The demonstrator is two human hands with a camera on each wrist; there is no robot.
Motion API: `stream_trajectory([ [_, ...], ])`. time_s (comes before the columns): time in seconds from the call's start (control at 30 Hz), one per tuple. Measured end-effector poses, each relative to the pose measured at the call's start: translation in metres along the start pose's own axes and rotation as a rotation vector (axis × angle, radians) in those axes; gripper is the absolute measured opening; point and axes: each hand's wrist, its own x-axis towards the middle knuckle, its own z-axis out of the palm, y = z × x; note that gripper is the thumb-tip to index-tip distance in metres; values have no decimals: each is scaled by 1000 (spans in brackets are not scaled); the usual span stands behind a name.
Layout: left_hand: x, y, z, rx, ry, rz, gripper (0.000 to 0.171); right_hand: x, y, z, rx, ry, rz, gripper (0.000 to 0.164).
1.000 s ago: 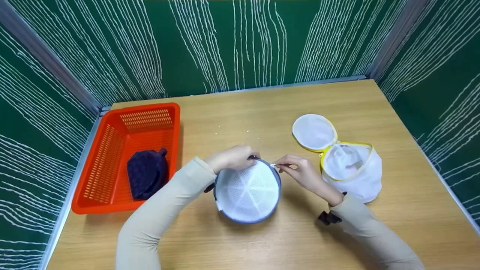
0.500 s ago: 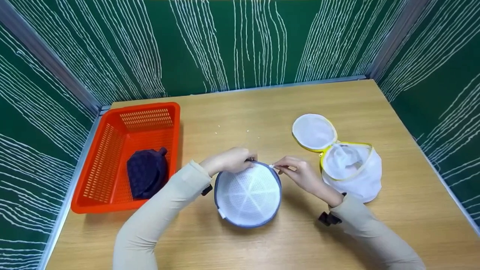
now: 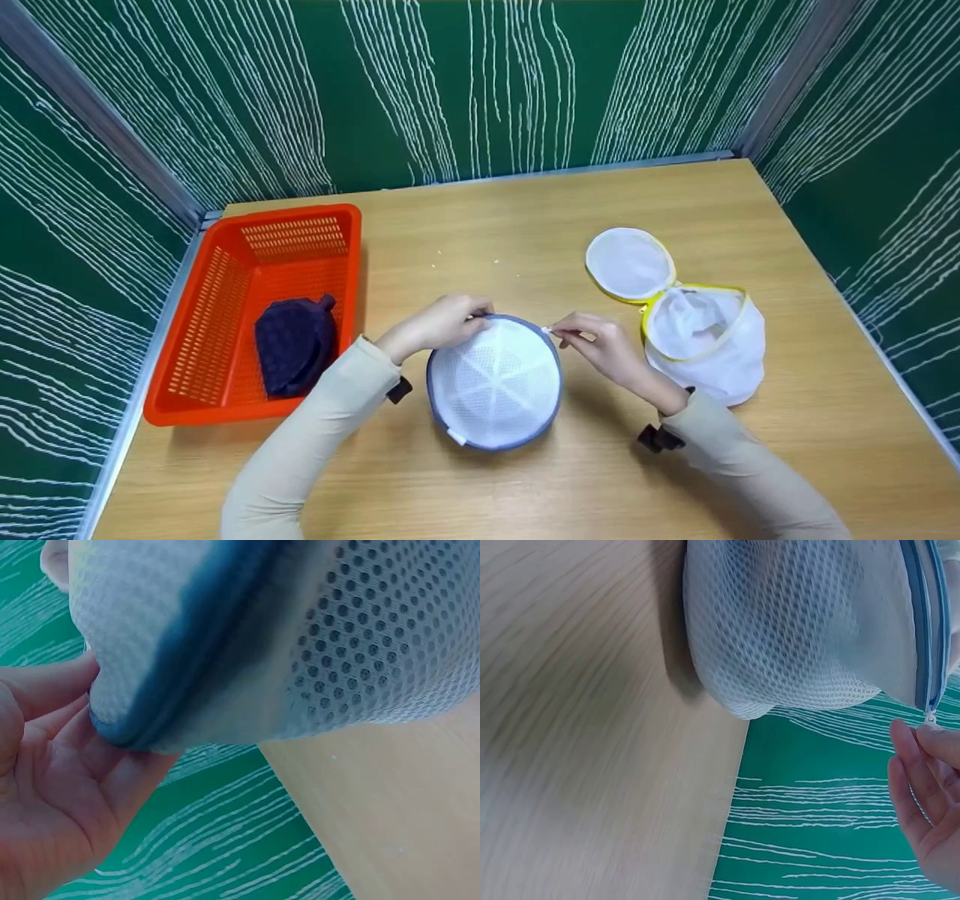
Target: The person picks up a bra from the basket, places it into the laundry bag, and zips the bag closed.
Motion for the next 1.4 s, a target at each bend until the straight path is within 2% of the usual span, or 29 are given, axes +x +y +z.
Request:
stream_trajectory([
  [0.17, -7, -11, 5, -77, 131, -26, 16, -2, 2, -1, -12, 14, 16, 19],
  [0.4, -15, -22, 16, -202, 330, -126, 16, -5, 7, -4, -34, 51, 19, 18],
  [0.53, -18, -25, 23, -235, 428, -152, 14, -6, 9, -5, -30, 49, 20, 18],
  [0.73, -22, -29, 36, -297, 595, -238, 17, -7, 10, -6, -50, 52, 12, 18],
  [0.83, -24, -30, 41, -321, 655, -267, 16, -8, 11, -6, -44, 57, 6, 18],
  [0.97, -27, -33, 45, -351, 656, -294, 17, -8, 11, -4, -48, 57, 13, 18],
  [1.1, -31, -37, 44, -401, 598, -330, 20, -8, 9, -3, -46, 43, 32, 19],
  [1.2, -32, -38, 43, -431, 571, -328, 20, -9, 10, -4, -42, 37, 59, 18],
  [1.4, -31, -37, 36, -424, 524, -339, 23, -7, 10, -4, -39, 26, 106, 16],
])
